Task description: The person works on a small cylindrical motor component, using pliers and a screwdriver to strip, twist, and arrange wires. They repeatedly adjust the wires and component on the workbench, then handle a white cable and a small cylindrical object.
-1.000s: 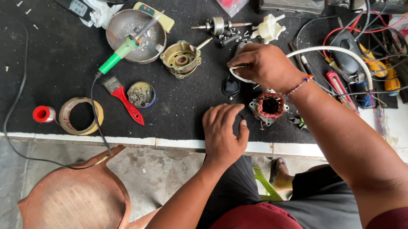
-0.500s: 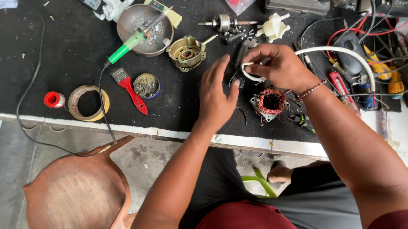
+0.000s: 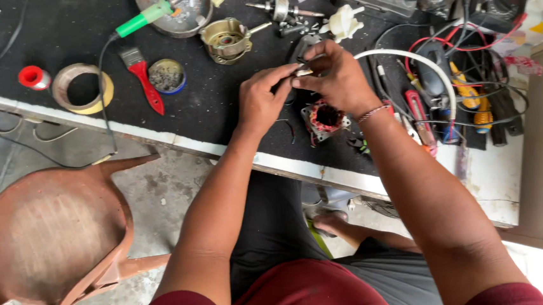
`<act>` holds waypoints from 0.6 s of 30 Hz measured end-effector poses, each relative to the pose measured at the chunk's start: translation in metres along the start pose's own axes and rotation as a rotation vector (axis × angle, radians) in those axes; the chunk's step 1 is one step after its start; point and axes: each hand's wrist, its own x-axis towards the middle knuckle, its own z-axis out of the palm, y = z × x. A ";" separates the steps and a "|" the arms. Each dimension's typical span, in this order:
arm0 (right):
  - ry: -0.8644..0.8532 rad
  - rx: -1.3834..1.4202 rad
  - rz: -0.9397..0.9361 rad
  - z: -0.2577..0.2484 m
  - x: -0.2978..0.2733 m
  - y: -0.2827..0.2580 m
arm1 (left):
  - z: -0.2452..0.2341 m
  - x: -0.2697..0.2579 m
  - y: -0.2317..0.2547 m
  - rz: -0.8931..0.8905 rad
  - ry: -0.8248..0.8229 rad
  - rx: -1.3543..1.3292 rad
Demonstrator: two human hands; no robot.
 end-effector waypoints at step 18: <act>0.234 -0.052 -0.409 -0.109 -0.095 -0.092 | -0.007 0.001 -0.008 -0.076 -0.178 0.036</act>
